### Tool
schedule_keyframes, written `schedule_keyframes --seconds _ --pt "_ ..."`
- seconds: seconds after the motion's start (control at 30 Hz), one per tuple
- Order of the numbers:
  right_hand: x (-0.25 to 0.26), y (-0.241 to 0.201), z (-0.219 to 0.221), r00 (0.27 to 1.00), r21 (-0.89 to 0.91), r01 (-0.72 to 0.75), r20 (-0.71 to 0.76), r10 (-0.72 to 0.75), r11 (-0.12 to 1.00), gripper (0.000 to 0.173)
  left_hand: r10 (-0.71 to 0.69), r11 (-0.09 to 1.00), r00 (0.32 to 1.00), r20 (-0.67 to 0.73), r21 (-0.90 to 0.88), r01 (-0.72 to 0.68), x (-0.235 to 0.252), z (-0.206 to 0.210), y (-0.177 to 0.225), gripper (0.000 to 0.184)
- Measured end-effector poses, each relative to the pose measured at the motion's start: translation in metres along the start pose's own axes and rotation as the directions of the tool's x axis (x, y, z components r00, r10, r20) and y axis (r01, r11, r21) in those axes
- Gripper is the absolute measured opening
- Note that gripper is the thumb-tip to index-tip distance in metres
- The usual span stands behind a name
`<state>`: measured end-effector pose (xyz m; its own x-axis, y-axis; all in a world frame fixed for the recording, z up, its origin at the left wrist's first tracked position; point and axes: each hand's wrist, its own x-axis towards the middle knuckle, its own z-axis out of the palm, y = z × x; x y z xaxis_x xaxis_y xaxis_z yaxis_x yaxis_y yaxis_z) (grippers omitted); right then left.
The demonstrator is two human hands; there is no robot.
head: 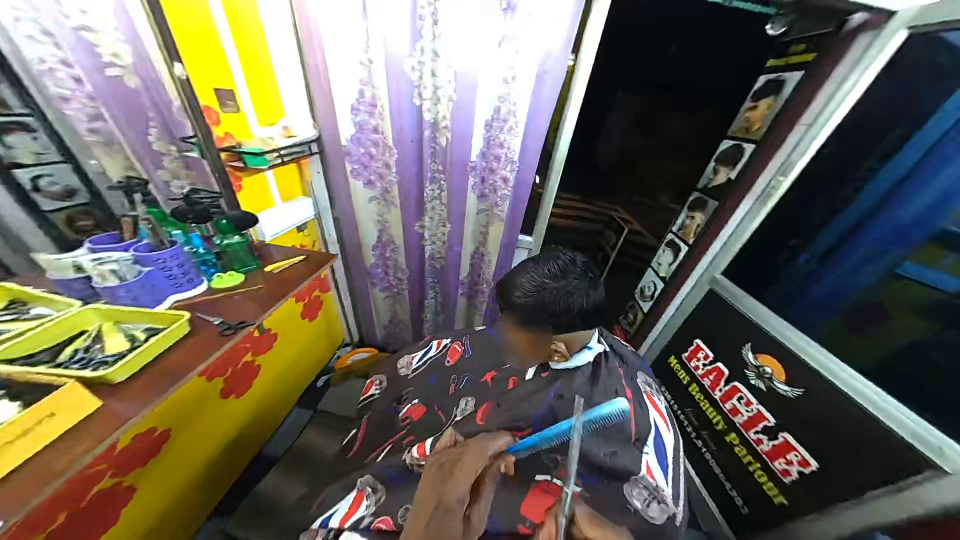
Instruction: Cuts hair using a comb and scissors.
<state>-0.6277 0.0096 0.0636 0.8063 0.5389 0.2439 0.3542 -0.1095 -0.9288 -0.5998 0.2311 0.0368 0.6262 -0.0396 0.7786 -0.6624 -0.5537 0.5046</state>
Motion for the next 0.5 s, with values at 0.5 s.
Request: schedule_keyframes --seconds 0.5 --pt "0.055 0.002 -0.03 0.891 0.492 0.31 -0.448 -0.069 0.814 0.025 -0.313 0.237 0.931 0.187 -0.934 0.268 0.117 -0.007 -0.034 0.023"
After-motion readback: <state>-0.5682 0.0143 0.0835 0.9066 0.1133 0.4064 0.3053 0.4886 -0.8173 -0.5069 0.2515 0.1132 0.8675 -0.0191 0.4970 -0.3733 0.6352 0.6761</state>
